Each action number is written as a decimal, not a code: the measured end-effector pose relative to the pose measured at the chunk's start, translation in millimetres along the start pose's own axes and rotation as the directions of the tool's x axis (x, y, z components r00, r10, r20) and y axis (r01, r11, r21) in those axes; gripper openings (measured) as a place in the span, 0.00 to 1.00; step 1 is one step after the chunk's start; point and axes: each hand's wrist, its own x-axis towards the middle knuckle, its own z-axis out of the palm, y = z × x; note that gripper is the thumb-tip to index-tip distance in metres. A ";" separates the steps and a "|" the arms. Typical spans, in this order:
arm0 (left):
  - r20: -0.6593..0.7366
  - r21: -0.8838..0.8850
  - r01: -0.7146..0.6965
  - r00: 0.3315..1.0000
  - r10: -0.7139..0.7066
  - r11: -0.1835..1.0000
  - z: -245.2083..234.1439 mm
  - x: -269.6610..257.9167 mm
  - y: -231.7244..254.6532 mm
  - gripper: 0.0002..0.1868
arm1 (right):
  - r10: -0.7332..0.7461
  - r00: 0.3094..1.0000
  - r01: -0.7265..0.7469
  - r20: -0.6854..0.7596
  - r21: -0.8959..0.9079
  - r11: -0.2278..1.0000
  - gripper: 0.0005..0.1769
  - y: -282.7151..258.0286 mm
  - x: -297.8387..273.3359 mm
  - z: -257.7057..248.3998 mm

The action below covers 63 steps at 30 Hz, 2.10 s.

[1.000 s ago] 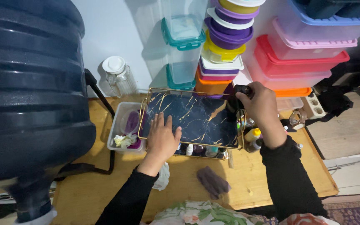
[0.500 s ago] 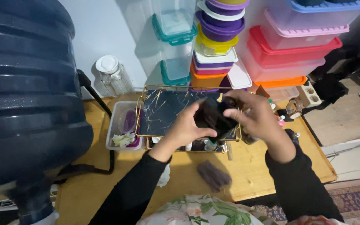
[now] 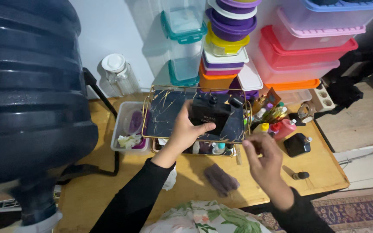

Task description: The person wipes a black marble-patterned tray with a cloth, then picks up several small bottles from a wire rack and wipes each one before placing them on the tray. The person continues to wipe and arrange the bottles on the tray.

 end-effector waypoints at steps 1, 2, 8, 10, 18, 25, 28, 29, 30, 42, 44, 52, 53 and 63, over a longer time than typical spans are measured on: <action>0.010 -0.094 0.088 0.996 -0.087 0.992 1.6 0.9 -2.4 0.35 | 0.012 1.000 -0.013 -0.027 -0.042 0.999 0.07 11.1 3.5 3.5; 0.028 -0.186 0.174 0.985 -0.172 0.967 2.4 2.0 -5.3 0.34 | 0.022 0.998 -0.027 -0.054 -0.082 0.996 0.07 21.6 10.7 5.4; -0.054 -0.176 0.085 0.994 -0.096 0.981 -5.2 5.1 -31.0 0.36 | -0.208 0.973 0.231 0.102 -0.478 0.848 0.30 54.2 64.1 -0.1; -0.073 -0.042 -0.032 0.997 0.029 0.999 -10.4 4.2 -38.3 0.35 | -0.225 0.957 0.289 0.181 -0.553 0.781 0.33 58.8 78.3 5.6; -0.106 -0.002 -0.008 0.994 0.008 1.000 -12.4 0.5 -47.2 0.35 | -0.139 0.905 0.408 0.401 -0.730 0.548 0.24 84.7 127.3 45.2; -0.094 0.062 -0.016 0.995 0.022 0.998 -11.0 -2.7 -43.3 0.35 | -0.056 0.938 0.274 0.342 -0.634 0.723 0.14 84.8 146.4 61.5; -0.107 0.077 0.003 0.994 0.005 0.997 -12.6 2.5 -42.5 0.34 | -0.012 0.935 0.209 0.354 -0.525 0.825 0.10 80.1 149.0 64.6; -0.104 0.071 0.016 0.995 -0.009 0.997 -12.0 1.4 -43.2 0.34 | -0.049 0.909 0.280 0.414 -0.518 0.809 0.12 79.2 144.8 66.5; -0.115 0.073 0.013 0.993 -0.004 0.997 -11.3 -0.7 -44.0 0.33 | -0.084 0.877 0.349 0.474 -0.505 0.789 0.14 78.5 140.7 67.9; -0.229 -0.399 0.039 0.963 -0.141 0.916 -24.0 2.0 -27.7 0.34 | -0.362 0.689 0.491 0.628 -0.037 0.871 0.19 63.7 120.1 110.5; -0.284 -0.394 0.003 0.951 -0.125 0.919 -31.5 2.3 -23.3 0.32 | -0.364 0.655 0.460 0.662 0.033 0.887 0.17 58.8 119.0 114.3; -0.365 -0.398 -0.095 0.929 -0.062 0.912 -36.6 -2.6 -23.3 0.33 | -0.353 0.611 0.347 0.708 0.162 0.924 0.25 16.1 101.9 122.3; -0.382 -0.420 -0.084 0.920 -0.092 0.903 -34.9 -2.5 -24.8 0.34 | -0.302 0.633 0.356 0.712 0.078 0.931 0.27 10.3 95.2 127.0; -0.380 -0.391 -0.177 0.925 0.017 0.903 -33.1 -1.4 -41.1 0.31 | 0.182 0.676 0.046 0.715 -0.287 0.957 0.18 26.2 87.4 144.0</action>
